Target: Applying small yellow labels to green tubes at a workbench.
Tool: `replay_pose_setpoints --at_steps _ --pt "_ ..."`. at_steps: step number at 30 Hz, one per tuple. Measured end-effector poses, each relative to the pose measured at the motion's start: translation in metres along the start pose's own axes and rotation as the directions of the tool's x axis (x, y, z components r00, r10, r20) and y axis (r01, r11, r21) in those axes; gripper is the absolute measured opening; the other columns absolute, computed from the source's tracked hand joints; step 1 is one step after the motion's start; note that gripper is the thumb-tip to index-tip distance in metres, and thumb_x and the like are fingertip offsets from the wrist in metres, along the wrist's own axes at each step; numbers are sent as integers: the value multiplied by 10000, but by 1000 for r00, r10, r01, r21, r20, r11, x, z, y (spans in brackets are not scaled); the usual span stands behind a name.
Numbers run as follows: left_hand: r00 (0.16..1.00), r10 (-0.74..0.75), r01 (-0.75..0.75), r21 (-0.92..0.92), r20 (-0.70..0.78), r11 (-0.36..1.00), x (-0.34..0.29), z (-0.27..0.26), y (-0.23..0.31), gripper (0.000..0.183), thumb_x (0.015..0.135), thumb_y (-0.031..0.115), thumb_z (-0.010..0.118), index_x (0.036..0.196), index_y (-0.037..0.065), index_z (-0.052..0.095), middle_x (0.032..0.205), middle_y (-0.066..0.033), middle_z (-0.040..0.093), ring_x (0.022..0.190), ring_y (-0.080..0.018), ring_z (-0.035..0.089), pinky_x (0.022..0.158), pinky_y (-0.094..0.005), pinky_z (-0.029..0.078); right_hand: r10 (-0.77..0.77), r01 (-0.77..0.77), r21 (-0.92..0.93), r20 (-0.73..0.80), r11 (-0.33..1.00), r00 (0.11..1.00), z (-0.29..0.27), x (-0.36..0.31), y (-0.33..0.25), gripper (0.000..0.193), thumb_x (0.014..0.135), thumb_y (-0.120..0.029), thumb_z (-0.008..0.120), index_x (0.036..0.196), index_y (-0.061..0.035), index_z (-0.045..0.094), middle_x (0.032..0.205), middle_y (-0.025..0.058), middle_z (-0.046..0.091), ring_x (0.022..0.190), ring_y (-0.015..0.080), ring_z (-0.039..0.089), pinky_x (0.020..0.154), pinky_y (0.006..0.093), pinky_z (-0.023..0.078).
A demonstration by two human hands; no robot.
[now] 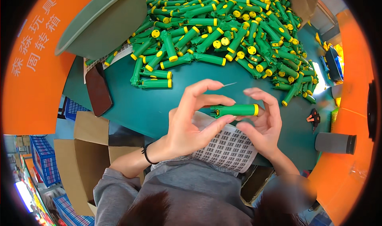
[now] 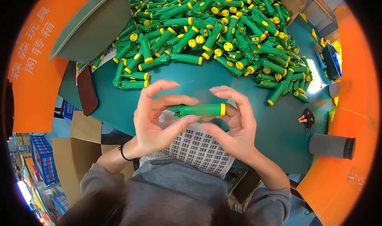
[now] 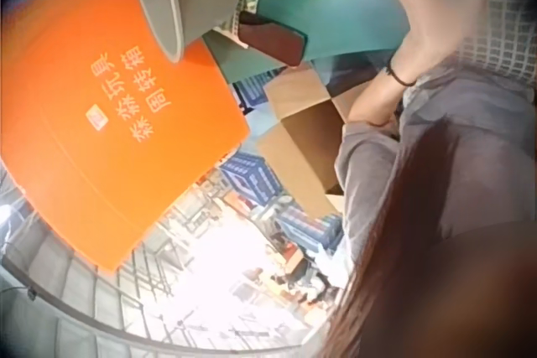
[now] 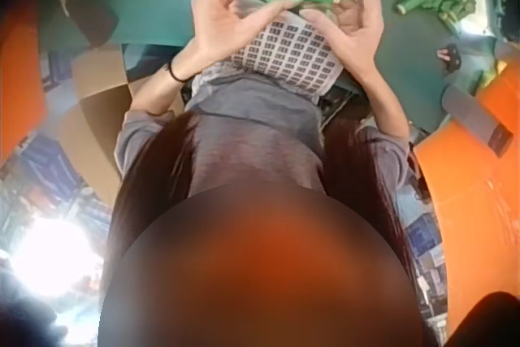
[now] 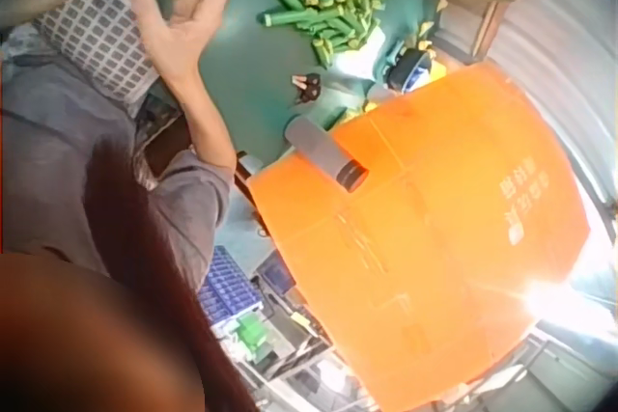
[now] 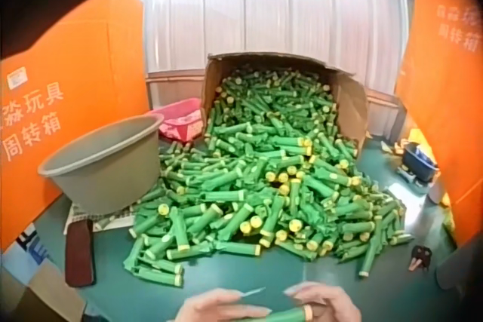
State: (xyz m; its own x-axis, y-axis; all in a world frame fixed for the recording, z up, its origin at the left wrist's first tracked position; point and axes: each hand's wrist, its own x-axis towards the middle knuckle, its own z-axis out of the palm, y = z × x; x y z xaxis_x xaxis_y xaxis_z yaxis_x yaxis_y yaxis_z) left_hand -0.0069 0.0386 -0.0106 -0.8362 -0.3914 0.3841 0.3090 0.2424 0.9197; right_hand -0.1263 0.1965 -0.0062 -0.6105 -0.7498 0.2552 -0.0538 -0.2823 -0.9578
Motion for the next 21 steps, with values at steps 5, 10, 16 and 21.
replay_pose_setpoints --at_steps 5,10,16,21 --pt "952 304 -296 132 -44 946 3 -3 -6 695 794 -81 754 1321 1 308 1054 -228 679 965 -265 688 856 -343 545 -629 569 -745 264 348 731 -9 -17 -12 524 781 21 767 1229 -12 496 1264 189 515 1072 266 609 852 323 534" --pt "965 256 -256 2 -52 967 9 -11 2 776 758 -114 764 1334 16 261 1032 -232 676 977 -287 681 881 -381 547 -125 314 -235 582 920 804 -14 -30 -5 525 809 -8 764 1247 -17 476 1139 161 590 947 233 643 808 340 548" --pt "937 342 -348 116 73 930 -6 -19 -5 780 751 -129 756 1329 19 254 1026 -238 671 961 -297 686 878 -417 550 115 -121 107 58 987 992 12 -30 10 474 804 -45 796 1210 -18 553 1165 154 608 956 200 651 803 326 545" --pt "938 317 -306 93 -142 947 -22 -17 -7 747 784 -104 751 1332 7 256 1046 -238 666 944 -279 690 825 -345 543 -55 295 -794 315 532 947 -6 -13 -14 523 786 -269 793 1190 -19 574 1167 193 591 1076 369 578 873 411 482"
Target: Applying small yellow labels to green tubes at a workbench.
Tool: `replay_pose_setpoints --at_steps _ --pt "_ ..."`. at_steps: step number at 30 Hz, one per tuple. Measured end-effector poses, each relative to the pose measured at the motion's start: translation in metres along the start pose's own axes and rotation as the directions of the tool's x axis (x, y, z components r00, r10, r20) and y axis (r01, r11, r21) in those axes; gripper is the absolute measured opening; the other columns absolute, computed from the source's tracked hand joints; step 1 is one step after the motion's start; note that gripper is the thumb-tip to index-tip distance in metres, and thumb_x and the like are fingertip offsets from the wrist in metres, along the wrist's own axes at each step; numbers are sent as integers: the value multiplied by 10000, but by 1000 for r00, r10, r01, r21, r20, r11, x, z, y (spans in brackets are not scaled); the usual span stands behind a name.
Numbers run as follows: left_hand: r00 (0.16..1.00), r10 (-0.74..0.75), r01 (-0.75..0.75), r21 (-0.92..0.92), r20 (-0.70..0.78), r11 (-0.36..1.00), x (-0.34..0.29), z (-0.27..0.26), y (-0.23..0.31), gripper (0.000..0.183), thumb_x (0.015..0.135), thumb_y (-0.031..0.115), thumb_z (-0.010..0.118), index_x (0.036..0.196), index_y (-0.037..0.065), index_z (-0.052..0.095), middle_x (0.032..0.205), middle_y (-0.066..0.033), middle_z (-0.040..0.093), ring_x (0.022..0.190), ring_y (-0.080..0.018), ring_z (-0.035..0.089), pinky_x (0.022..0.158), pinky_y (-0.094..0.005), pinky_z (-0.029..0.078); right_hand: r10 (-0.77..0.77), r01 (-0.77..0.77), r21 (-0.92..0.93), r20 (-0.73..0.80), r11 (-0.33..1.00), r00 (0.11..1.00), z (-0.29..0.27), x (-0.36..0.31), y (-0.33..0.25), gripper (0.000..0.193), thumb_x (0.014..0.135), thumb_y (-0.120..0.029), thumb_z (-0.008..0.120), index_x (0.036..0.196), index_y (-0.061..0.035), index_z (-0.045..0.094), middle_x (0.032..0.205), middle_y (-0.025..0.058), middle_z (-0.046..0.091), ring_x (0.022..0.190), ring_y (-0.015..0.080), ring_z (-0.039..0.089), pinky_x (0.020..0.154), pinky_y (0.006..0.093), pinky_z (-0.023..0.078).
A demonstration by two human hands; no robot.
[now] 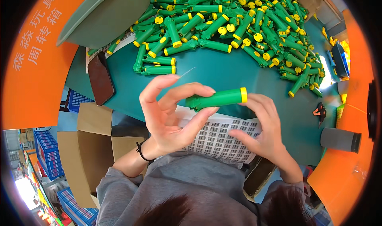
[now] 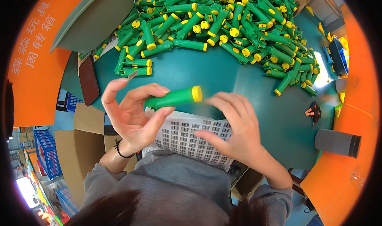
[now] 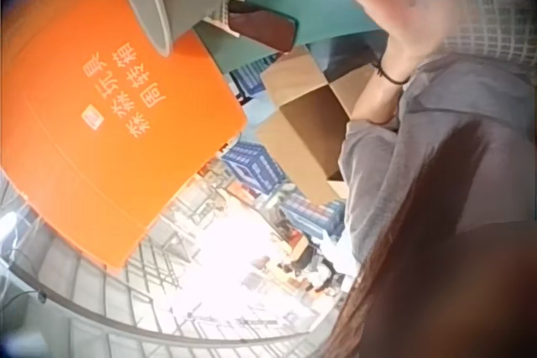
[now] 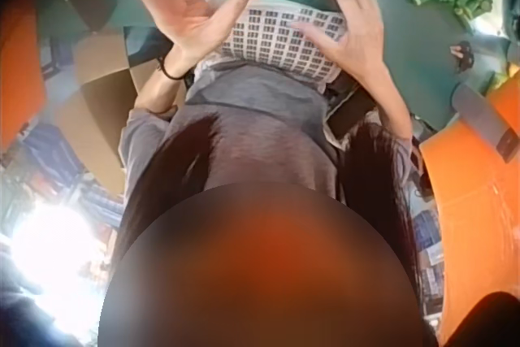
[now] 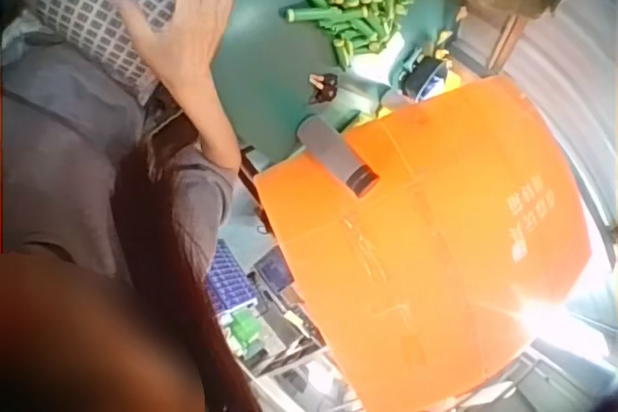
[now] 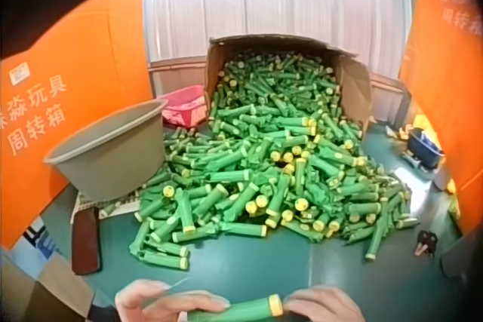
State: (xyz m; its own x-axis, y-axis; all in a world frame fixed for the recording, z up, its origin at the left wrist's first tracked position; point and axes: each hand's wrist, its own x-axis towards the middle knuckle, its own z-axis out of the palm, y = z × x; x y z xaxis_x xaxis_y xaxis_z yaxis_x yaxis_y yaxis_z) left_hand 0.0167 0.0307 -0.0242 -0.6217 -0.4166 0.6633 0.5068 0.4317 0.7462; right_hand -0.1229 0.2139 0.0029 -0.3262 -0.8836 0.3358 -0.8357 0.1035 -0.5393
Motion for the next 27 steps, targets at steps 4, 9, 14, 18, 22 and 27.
replay_pose_setpoints --at_steps 4,9,14,18,22,27 --pt "999 -30 26 -75 -44 997 -19 3 -3 752 789 -140 720 1334 30 230 1065 -251 648 948 -301 681 835 -384 561 399 -381 -122 237 917 885 -27 -21 -7 389 938 -305 591 1200 -19 570 1176 186 590 975 302 596 798 368 473" --pt "999 -30 34 -118 36 992 -34 10 -13 845 754 -190 688 1365 94 178 1100 -215 623 1014 -307 637 886 -428 549 627 -819 73 607 569 489 -46 -26 -29 337 1033 -276 409 1204 -36 572 1061 121 612 947 179 591 765 335 465" --pt "999 -40 38 -120 -8 992 -28 12 -10 826 782 -170 681 1381 87 174 1098 -208 624 1000 -288 638 885 -415 548 624 -587 738 294 333 724 -21 -41 -12 393 863 67 655 1229 -19 541 1180 58 557 1059 151 563 916 257 457" --pt "989 -69 36 -231 -134 972 7 15 0 835 788 -146 715 1409 42 190 1094 -195 640 997 -251 654 912 -371 530 439 -217 574 -282 790 853 -4 -15 37 347 882 40 654 1209 6 541 1169 61 562 1058 147 577 932 256 450" --pt "970 -239 211 -337 -43 918 30 29 -21 804 814 -115 710 1411 53 197 1092 -162 643 1017 -222 645 920 -353 523 314 -291 150 -161 945 936 -4 22 89 323 882 -7 663 1196 -11 585 1199 95 576 1050 200 603 898 297 483" --pt "887 -462 447 -278 13 850 17 23 -43 775 827 -127 693 1417 79 235 1105 -129 644 1041 -176 626 868 -288 532 17 -52 -102 -325 993 946 -1 25 52 455 845 -8 687 1276 -15 539 1211 119 543 1104 243 573 910 350 494"
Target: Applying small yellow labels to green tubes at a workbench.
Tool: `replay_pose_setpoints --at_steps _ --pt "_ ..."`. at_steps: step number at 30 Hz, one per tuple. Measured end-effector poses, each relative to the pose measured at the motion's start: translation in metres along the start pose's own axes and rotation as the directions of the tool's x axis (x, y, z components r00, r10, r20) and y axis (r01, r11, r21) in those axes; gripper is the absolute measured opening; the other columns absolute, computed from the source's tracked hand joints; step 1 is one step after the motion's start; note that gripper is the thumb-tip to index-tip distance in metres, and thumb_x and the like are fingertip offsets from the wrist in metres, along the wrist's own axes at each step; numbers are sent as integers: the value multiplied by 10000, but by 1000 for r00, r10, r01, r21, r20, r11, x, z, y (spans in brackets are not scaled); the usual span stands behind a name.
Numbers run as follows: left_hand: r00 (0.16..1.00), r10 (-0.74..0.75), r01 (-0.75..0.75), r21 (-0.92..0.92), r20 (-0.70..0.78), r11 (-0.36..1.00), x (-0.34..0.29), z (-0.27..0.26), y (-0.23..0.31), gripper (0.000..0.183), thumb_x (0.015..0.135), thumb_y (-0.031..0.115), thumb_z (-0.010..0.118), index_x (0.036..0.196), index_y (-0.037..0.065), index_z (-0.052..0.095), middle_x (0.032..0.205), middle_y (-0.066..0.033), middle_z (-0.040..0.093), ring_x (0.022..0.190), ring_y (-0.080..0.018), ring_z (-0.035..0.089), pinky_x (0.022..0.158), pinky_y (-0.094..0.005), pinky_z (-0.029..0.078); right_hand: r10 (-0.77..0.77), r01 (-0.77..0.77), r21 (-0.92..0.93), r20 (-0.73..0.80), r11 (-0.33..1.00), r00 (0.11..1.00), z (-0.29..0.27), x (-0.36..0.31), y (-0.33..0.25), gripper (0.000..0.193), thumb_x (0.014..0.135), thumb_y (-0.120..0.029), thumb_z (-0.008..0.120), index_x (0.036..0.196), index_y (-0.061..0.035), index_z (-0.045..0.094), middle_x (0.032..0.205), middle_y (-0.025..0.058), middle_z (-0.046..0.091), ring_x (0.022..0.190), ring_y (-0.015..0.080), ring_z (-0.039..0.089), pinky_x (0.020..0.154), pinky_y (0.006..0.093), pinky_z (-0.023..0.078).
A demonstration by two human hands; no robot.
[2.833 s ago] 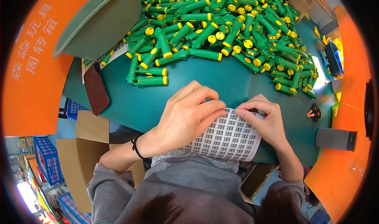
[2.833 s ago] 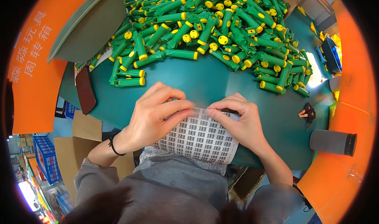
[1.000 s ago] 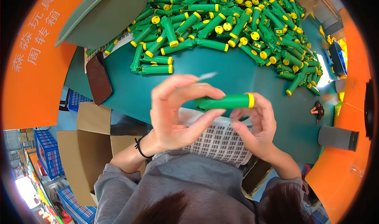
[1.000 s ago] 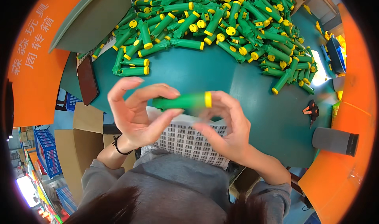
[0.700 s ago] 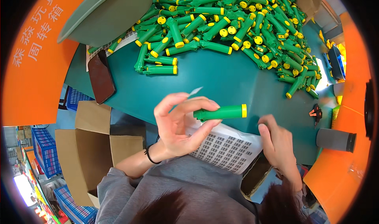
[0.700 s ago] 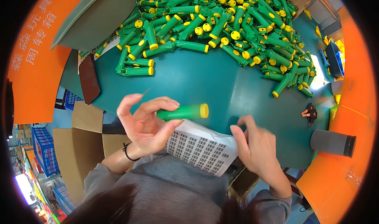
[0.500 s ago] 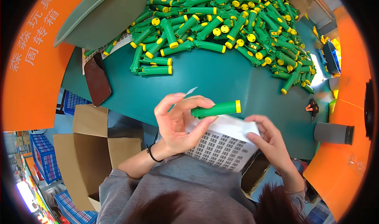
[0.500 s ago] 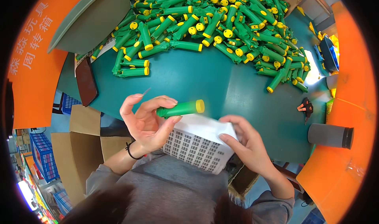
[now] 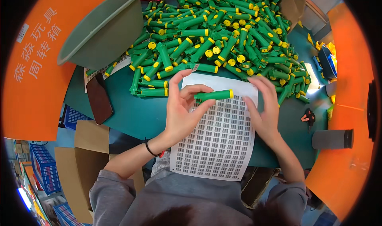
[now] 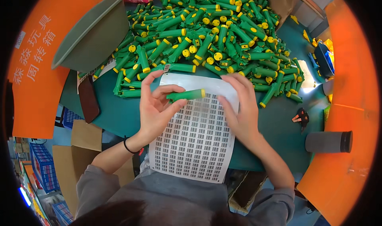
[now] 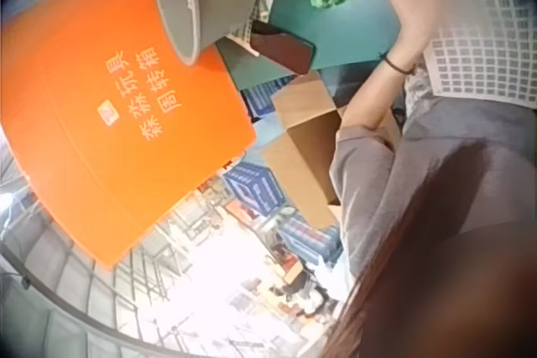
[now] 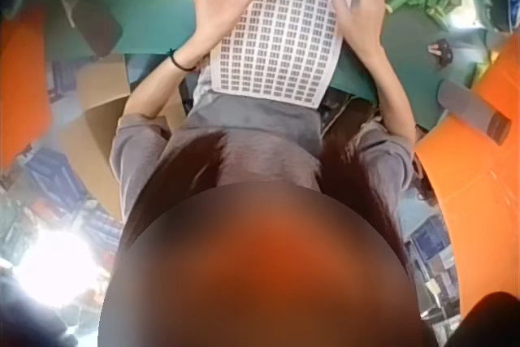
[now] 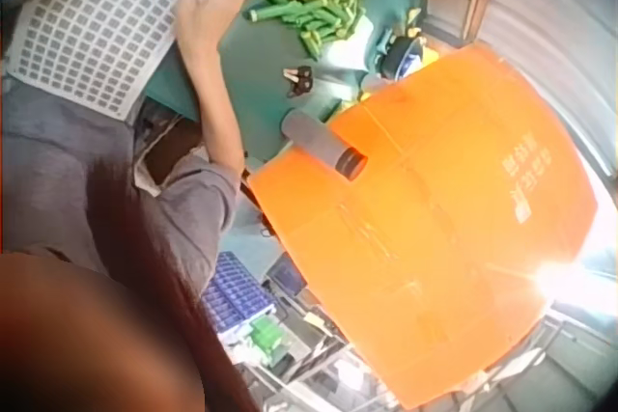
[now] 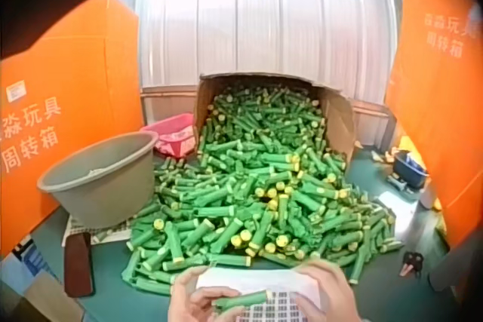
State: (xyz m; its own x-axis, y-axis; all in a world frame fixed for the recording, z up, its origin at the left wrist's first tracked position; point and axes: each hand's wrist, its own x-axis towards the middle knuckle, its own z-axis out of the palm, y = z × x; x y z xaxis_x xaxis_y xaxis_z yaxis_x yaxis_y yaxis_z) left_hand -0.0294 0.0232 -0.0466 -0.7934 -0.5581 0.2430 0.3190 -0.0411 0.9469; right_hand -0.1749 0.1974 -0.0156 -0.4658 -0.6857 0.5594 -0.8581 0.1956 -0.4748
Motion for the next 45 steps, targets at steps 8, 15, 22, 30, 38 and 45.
replay_pose_setpoints --at_steps 8,15,22,30,38,45 --pt "979 76 -111 182 190 977 -19 7 12 817 810 -101 728 1407 35 186 1092 -166 660 1022 -208 657 906 -319 534 379 -640 732 537 235 753 3 -35 -20 403 901 80 602 1283 25 485 1220 139 535 964 160 623 828 283 548" --pt "973 40 -123 364 228 923 0 -7 44 156 853 -6 708 995 4 644 1176 -125 565 1143 -199 550 981 -345 446 324 -527 794 434 303 841 4 -39 -20 343 904 94 574 1236 31 515 1237 167 533 989 197 638 862 324 570" --pt "920 -136 51 231 369 972 9 10 42 90 877 24 705 948 -8 659 1094 -95 650 1038 -144 598 970 -318 454 254 -456 846 394 277 883 3 -44 -15 366 887 124 606 1236 33 545 1314 147 503 1149 237 583 977 373 535" --pt "900 -250 171 237 358 956 10 16 46 77 906 26 679 961 -22 654 1040 -86 663 992 -136 613 938 -310 481 226 -440 847 385 297 894 1 -44 -16 407 902 122 593 1298 57 520 1290 158 530 1186 253 568 1017 387 516" --pt "907 -212 94 314 364 945 9 16 48 81 901 11 679 964 -32 650 1008 -87 665 965 -133 625 908 -298 503 204 -423 841 374 337 905 2 -45 -18 400 899 146 577 1290 88 520 1294 178 527 1188 251 570 1016 382 528" --pt "901 -234 106 339 365 935 10 15 48 85 895 20 686 951 -31 648 986 -81 668 937 -125 630 890 -288 511 200 -419 827 370 374 907 2 -44 -17 397 898 147 573 1289 96 526 1299 180 526 1189 255 569 1010 384 536"
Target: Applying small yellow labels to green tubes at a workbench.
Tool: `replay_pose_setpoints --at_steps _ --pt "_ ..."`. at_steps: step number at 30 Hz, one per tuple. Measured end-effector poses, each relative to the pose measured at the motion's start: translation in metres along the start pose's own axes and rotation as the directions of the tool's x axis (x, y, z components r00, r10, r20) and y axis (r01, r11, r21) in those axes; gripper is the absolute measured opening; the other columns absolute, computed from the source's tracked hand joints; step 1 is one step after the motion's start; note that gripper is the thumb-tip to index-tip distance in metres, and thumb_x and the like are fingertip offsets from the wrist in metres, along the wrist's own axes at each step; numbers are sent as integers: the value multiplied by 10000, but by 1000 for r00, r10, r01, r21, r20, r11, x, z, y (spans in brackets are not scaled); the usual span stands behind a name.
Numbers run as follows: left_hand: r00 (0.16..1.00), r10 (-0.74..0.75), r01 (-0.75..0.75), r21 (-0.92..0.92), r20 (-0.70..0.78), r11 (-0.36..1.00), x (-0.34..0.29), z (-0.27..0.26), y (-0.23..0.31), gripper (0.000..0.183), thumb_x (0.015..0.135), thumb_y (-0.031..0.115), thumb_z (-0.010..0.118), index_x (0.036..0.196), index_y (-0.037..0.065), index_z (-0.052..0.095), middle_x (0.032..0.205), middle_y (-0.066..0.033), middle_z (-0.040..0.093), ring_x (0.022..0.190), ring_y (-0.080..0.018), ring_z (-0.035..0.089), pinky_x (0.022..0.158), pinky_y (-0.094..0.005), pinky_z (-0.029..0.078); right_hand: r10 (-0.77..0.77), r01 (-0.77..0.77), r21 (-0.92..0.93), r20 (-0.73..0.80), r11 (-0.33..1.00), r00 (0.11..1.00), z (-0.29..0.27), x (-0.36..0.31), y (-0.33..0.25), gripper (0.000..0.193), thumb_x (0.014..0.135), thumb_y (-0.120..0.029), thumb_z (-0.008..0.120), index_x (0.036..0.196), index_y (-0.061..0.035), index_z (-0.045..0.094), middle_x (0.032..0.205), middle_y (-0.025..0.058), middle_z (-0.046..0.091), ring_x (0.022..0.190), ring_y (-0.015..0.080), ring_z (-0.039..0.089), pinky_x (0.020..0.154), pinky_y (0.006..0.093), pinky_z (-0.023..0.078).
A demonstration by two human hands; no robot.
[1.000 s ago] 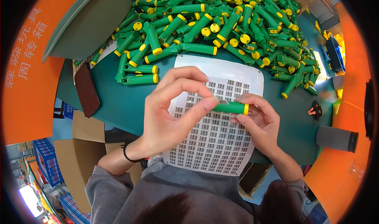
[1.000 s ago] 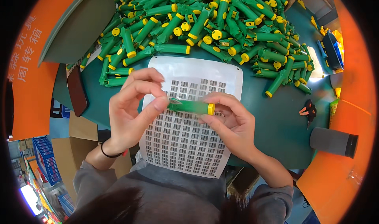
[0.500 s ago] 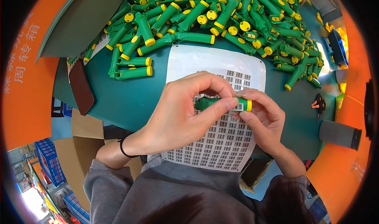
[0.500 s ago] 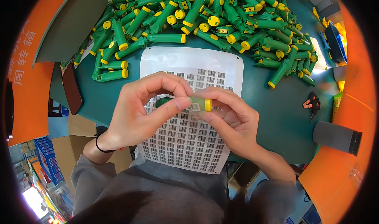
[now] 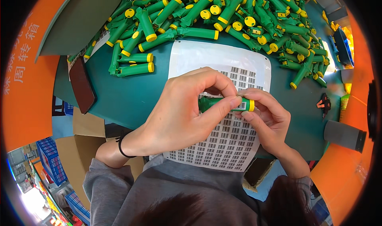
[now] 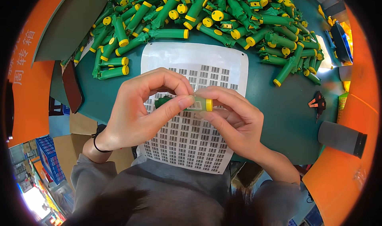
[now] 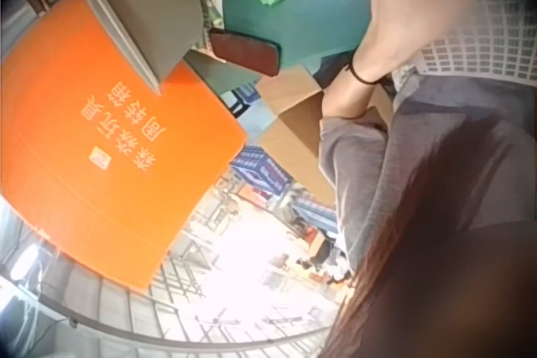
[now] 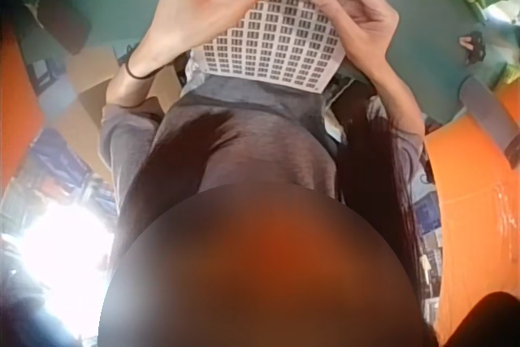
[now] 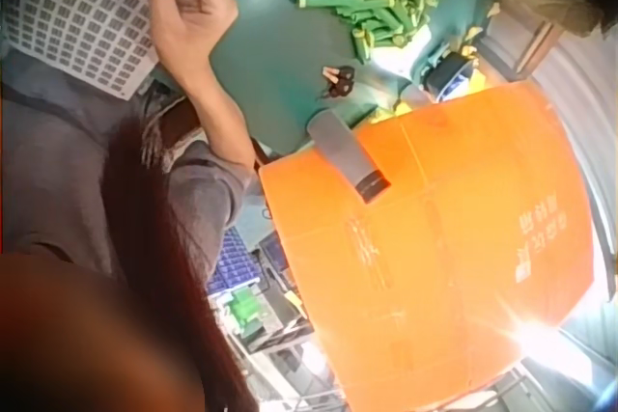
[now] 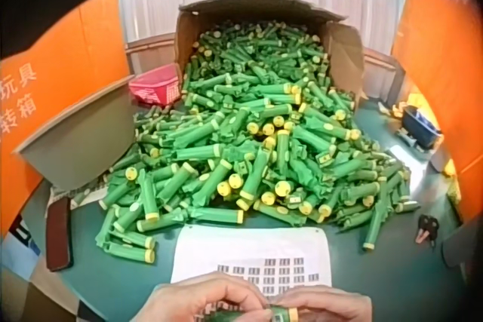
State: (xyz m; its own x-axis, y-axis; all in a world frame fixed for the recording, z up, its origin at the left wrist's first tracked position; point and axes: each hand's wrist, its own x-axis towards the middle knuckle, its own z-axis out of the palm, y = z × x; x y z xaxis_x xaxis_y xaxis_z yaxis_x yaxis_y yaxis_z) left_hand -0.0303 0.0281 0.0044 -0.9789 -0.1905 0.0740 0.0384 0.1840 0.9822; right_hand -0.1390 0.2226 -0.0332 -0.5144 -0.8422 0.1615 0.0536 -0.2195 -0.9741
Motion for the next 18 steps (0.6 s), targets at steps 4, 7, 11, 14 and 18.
replay_pose_setpoints --at_steps 4,7,11,14,18 --pt "1000 -1 1 29 9 1000 0 -1 1 86 894 23 687 949 -30 648 975 -78 670 928 -123 631 884 -287 514 -14 14 -18 2 1000 1000 0 -1 1 400 899 144 574 1293 95 527 1302 182 523 1189 257 569 1013 387 536" --pt "1000 -5 5 30 3 1000 0 0 2 85 897 26 686 949 -29 647 980 -80 668 930 -124 629 884 -287 512 4 -4 -3 -7 1000 1000 0 -2 1 399 900 140 577 1294 94 527 1303 183 523 1189 257 568 1015 389 535" --pt "1000 -4 4 -5 7 1000 -1 0 2 83 906 28 679 956 -29 644 996 -79 660 944 -124 622 886 -288 509 24 -24 -3 -7 1000 1000 -1 -2 -1 399 901 132 583 1295 93 526 1300 182 523 1189 258 567 1021 392 530" --pt "995 -91 95 -180 35 979 -1 -2 5 80 917 29 666 964 -28 636 1037 -84 644 963 -121 611 885 -288 508 47 -48 -10 -14 999 999 -2 -2 -1 396 901 132 583 1292 97 527 1297 182 524 1189 255 564 1024 394 527" --pt "998 -29 33 -73 56 997 -2 -1 1 72 924 25 654 961 -29 623 1074 -91 628 977 -120 606 891 -284 508 30 -30 3 -18 1000 999 0 -1 2 389 901 137 579 1286 106 529 1293 182 525 1187 251 562 1022 393 529"
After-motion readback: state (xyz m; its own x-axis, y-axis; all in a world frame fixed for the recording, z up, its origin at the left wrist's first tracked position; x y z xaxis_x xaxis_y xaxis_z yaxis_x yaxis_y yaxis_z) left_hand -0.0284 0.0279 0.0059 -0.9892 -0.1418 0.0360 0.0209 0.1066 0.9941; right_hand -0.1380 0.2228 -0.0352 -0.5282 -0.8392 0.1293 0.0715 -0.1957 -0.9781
